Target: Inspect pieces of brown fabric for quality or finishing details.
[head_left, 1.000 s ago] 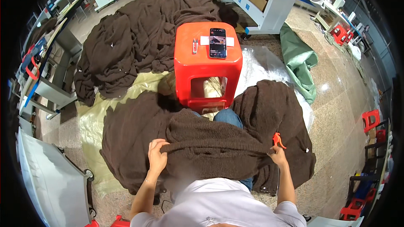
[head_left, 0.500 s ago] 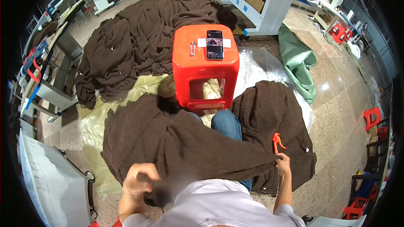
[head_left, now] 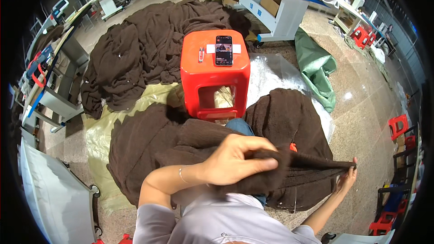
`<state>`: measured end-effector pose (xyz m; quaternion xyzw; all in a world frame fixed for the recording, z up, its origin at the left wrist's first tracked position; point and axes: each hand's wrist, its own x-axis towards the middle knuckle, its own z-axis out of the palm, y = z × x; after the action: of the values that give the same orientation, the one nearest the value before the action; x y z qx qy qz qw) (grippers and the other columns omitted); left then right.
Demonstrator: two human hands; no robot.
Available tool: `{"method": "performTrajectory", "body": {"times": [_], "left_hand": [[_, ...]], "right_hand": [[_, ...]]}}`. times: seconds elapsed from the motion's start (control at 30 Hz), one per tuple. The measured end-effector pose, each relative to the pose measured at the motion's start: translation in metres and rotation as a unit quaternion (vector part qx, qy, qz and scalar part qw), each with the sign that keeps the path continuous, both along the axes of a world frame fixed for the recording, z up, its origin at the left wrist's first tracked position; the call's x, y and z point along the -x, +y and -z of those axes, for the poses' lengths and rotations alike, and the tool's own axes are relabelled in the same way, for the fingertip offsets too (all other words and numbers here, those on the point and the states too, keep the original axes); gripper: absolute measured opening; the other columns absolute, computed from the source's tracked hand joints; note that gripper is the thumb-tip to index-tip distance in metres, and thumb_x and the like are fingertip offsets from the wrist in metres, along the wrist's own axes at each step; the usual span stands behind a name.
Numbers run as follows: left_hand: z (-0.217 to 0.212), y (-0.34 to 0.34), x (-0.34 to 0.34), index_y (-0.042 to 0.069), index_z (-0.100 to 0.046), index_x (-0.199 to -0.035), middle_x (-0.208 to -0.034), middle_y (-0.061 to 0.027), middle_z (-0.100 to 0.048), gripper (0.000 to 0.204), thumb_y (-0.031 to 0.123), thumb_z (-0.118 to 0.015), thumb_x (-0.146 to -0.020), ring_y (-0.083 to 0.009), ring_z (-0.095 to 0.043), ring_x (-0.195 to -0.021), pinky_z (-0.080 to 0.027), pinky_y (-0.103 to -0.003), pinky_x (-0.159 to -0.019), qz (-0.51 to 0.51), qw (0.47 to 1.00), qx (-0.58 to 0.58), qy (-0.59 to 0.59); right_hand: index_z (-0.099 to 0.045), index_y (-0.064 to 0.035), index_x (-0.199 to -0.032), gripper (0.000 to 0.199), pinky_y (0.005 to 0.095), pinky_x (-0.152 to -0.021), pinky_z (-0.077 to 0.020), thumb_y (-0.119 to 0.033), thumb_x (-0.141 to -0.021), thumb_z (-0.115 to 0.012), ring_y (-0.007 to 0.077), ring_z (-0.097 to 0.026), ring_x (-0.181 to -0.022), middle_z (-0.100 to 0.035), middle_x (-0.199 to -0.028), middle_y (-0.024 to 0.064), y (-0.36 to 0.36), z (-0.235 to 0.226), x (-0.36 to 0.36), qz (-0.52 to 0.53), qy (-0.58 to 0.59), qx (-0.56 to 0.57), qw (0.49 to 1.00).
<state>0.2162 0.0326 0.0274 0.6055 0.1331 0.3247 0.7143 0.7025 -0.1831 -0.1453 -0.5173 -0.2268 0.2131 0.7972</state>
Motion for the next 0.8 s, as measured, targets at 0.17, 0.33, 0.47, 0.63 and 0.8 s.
{"method": "performTrajectory", "body": {"times": [0.17, 0.33, 0.47, 0.63, 0.8], "left_hand": [[0.099, 0.018, 0.04, -0.003, -0.069, -0.093, -0.087, -0.0022, -0.068, 0.015, -0.002, -0.077, -0.08, -0.0054, -0.058, -0.073, -0.048, -0.021, -0.066, -0.211, 0.965, 0.048, 0.149], [0.14, -0.001, 0.073, -0.001, -0.068, -0.094, -0.079, 0.0045, -0.06, 0.018, -0.003, -0.078, -0.078, 0.0012, -0.049, -0.066, -0.04, -0.014, -0.058, -0.263, 0.942, 0.142, 0.151], [0.14, -0.005, 0.085, -0.001, -0.069, -0.097, -0.086, 0.0009, -0.065, 0.016, -0.003, -0.073, -0.082, -0.003, -0.056, -0.076, -0.047, -0.019, -0.067, -0.276, 0.939, 0.182, 0.095], [0.144, -0.008, 0.099, -0.006, -0.068, -0.095, -0.088, -0.003, -0.067, 0.019, -0.013, -0.058, -0.081, -0.0063, -0.06, -0.078, -0.05, -0.02, -0.069, -0.316, 0.935, 0.139, 0.083], [0.139, -0.002, 0.092, -0.006, -0.068, -0.093, -0.085, -0.0019, -0.066, 0.02, -0.015, -0.058, -0.079, -0.0042, -0.058, -0.073, -0.047, -0.019, -0.063, -0.39, 0.912, 0.122, 0.048]], "right_hand": [[-0.06, -0.0017, -0.127, 0.033, 0.0279, -0.074, -0.0564, -0.009, -0.095, -0.061, 0.0135, -0.066, -0.083, -0.068, -0.099, 0.0049, 0.063, -0.07, 0.088, 0.09, -0.061, 0.077, 0.991], [-0.073, -0.004, -0.093, 0.023, 0.0265, -0.071, -0.05, 0.007, -0.074, -0.067, 0.013, -0.06, -0.081, -0.064, -0.088, 0.0049, 0.159, -0.075, 0.248, -0.311, -0.272, 0.109, 0.904], [-0.07, -0.0061, -0.105, 0.026, 0.0352, -0.073, -0.0512, -0.002, -0.079, -0.072, 0.0252, -0.063, -0.085, -0.062, -0.098, 0.0092, 0.184, -0.067, 0.357, -0.65, -0.35, -0.062, 0.672], [-0.067, -0.0106, -0.1, 0.024, 0.0361, -0.068, -0.0522, -0.005, -0.077, -0.071, 0.0283, -0.063, -0.081, -0.052, -0.13, 0.0161, 0.209, -0.081, 0.393, -0.518, -0.449, -0.022, 0.727], [-0.063, -0.0077, -0.101, 0.021, 0.0416, -0.064, -0.0518, -0.01, -0.081, -0.068, 0.0327, -0.064, -0.077, -0.062, -0.093, 0.0134, 0.212, -0.064, 0.388, -0.626, -0.401, 0.061, 0.666]]}}
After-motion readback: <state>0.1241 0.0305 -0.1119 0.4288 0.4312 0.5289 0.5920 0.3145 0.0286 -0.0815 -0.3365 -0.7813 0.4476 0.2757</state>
